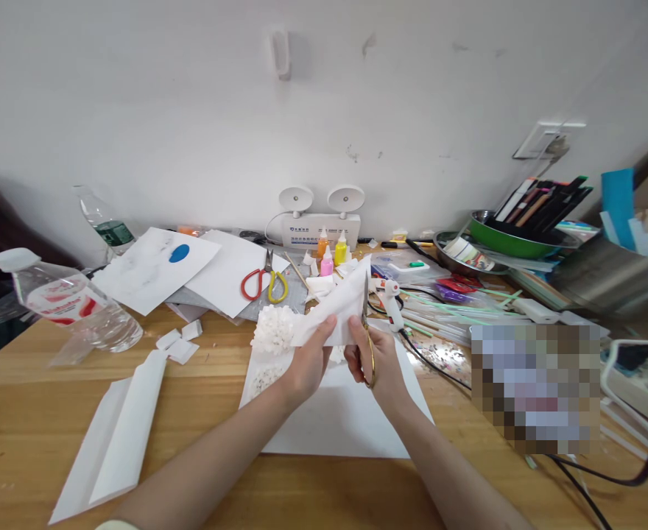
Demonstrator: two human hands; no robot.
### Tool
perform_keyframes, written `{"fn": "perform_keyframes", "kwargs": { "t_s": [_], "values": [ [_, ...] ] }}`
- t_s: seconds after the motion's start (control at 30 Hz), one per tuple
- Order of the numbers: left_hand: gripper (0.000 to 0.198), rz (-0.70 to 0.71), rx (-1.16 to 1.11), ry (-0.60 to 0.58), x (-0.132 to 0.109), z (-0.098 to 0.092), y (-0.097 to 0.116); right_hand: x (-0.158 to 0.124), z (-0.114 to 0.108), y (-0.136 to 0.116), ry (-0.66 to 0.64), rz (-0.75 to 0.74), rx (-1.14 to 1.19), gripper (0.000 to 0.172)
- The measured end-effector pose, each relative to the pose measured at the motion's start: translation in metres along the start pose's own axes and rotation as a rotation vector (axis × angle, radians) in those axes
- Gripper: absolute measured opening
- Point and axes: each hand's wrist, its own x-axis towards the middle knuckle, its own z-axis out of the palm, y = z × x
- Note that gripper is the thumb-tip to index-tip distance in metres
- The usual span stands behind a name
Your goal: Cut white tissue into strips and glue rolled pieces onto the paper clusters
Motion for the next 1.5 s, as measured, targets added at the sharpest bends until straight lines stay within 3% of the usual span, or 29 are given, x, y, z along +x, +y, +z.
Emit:
{"fn": "perform_keyframes", "kwargs": {
  "t_s": [0.1,0.63,0.77,0.87,0.97,1.1,1.23,1.33,1.5],
  "values": [
    [0.025,0.056,-0.013,-0.004,0.001,0.000,0.000,0.000,0.000,-0.001,-0.016,0.019,-0.012,0.054],
    [0.025,0.017,-0.010,-0.033,0.002,-0.004,0.001,-0.001,-0.001,-0.003,-0.060,0.030,-0.052,0.056],
    [0.030,0.102,-0.045,-0.124,-0.008,-0.012,0.005,0.002,-0.001,0.000,-0.121,0.011,-0.031,0.060],
    [0.044,0.199,-0.108,-0.159,-0.022,-0.023,0.012,0.003,-0.002,0.002,-0.202,-0.065,-0.005,0.060],
    [0.064,0.257,-0.201,-0.096,-0.034,-0.037,0.025,0.001,-0.005,0.003,-0.312,-0.136,0.027,0.056],
    [0.070,0.160,-0.225,0.032,-0.035,-0.055,0.048,0.001,-0.008,0.005,-0.458,-0.156,-0.004,0.056],
    [0.051,0.154,-0.130,0.015,-0.023,-0.060,0.064,0.005,-0.009,0.007,-0.435,-0.100,-0.048,0.053],
    [0.052,0.131,0.019,0.047,-0.014,-0.055,0.066,0.009,-0.010,0.009,-0.410,-0.065,-0.088,0.052],
    [0.062,0.217,0.169,0.291,-0.004,-0.051,0.057,0.013,-0.013,0.011,-0.435,0.028,-0.158,0.049]
  ]
}}
